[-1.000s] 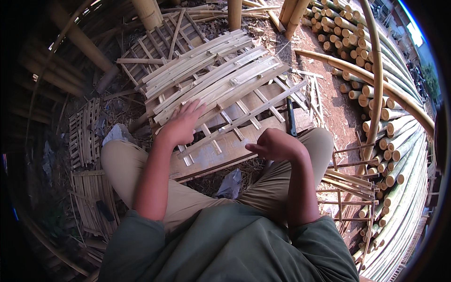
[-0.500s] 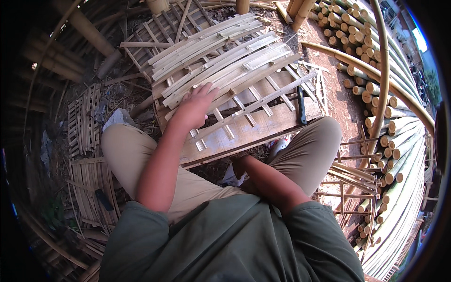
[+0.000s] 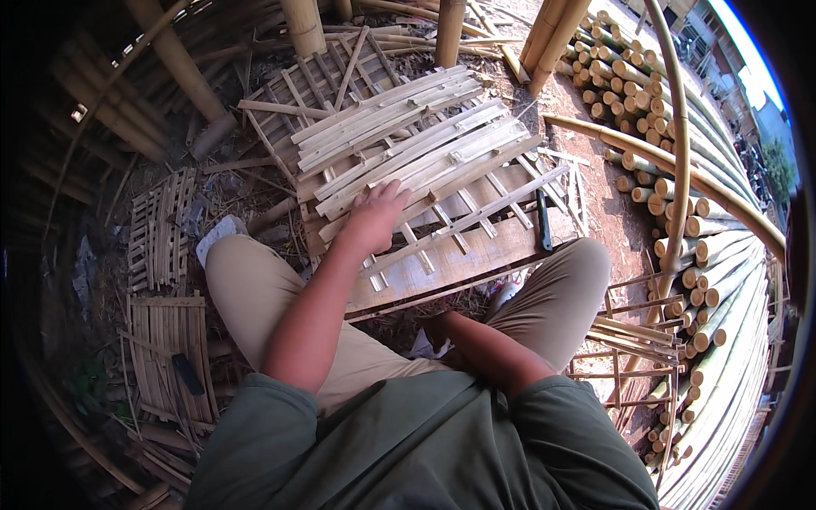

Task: The person takes nails from a plastic bag and uses a hammer to secure slats onto a bamboo frame while sitting down.

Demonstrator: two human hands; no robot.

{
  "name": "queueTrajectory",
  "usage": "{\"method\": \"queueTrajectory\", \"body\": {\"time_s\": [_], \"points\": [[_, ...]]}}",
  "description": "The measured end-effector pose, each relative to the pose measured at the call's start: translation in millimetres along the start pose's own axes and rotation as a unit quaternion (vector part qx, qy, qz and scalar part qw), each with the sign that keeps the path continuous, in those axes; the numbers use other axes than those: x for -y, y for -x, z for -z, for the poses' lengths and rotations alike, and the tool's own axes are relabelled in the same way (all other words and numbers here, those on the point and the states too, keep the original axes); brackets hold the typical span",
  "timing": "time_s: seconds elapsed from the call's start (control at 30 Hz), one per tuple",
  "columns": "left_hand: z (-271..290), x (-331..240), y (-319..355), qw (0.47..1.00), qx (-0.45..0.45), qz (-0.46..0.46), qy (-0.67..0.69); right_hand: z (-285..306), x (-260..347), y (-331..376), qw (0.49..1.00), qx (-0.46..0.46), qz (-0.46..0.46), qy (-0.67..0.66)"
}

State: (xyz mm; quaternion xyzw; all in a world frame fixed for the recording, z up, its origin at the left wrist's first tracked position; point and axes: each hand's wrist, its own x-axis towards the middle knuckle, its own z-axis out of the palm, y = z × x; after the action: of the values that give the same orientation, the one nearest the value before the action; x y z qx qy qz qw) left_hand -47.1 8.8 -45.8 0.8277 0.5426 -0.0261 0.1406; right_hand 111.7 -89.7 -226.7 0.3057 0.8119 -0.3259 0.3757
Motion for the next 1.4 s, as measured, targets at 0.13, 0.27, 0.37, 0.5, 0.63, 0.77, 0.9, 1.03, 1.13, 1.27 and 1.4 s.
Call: {"method": "queueTrajectory", "body": {"time_s": [0.13,0.27,0.37,0.5,0.63,0.77,0.9,1.03,1.13,1.27,1.4], "points": [[0.2,-0.8,-2.9,1.000,-0.016,-0.005,0.014,-0.1,-4.6,1.0,1.000,-0.015,-0.002,0.019],[5.2,-4.0,-4.0,1.000,0.022,0.001,0.005,-4.9,-8.6,6.6,0.999,-0.027,-0.004,0.035],[1.4,-1.3,-3.9,1.000,0.026,0.000,0.009,-8.8,-14.4,11.5,0.998,-0.036,-0.001,0.051],[-3.6,-0.5,-1.5,0.999,0.019,-0.012,0.032,-10.0,-26.4,24.5,0.996,-0.052,0.008,0.079],[-14.0,6.8,1.0,0.997,-0.032,0.018,0.065,-3.1,-32.7,48.0,0.987,-0.079,0.058,0.130],[-12.7,12.3,5.2,0.989,-0.080,0.035,0.119,30.4,-39.5,123.2,0.990,-0.084,0.095,0.067],[-20.1,13.9,-3.1,0.975,-0.189,-0.026,0.116,91.2,-15.0,243.1,0.928,-0.217,0.031,-0.301],[-48.8,32.8,-24.2,0.940,-0.107,-0.100,0.309,128.8,-13.6,282.2,0.831,-0.403,0.148,-0.353],[-71.8,40.7,-28.1,0.918,-0.142,-0.160,0.335,158.4,-13.6,284.8,0.773,-0.511,0.109,-0.361],[-89.2,58.8,-20.5,0.895,-0.282,-0.232,0.257,197.0,-18.5,262.8,0.718,-0.587,0.152,-0.342],[-32.4,15.7,1.6,0.924,-0.114,-0.035,0.364,188.4,-76.3,224.1,0.730,-0.651,0.003,-0.208]]}}
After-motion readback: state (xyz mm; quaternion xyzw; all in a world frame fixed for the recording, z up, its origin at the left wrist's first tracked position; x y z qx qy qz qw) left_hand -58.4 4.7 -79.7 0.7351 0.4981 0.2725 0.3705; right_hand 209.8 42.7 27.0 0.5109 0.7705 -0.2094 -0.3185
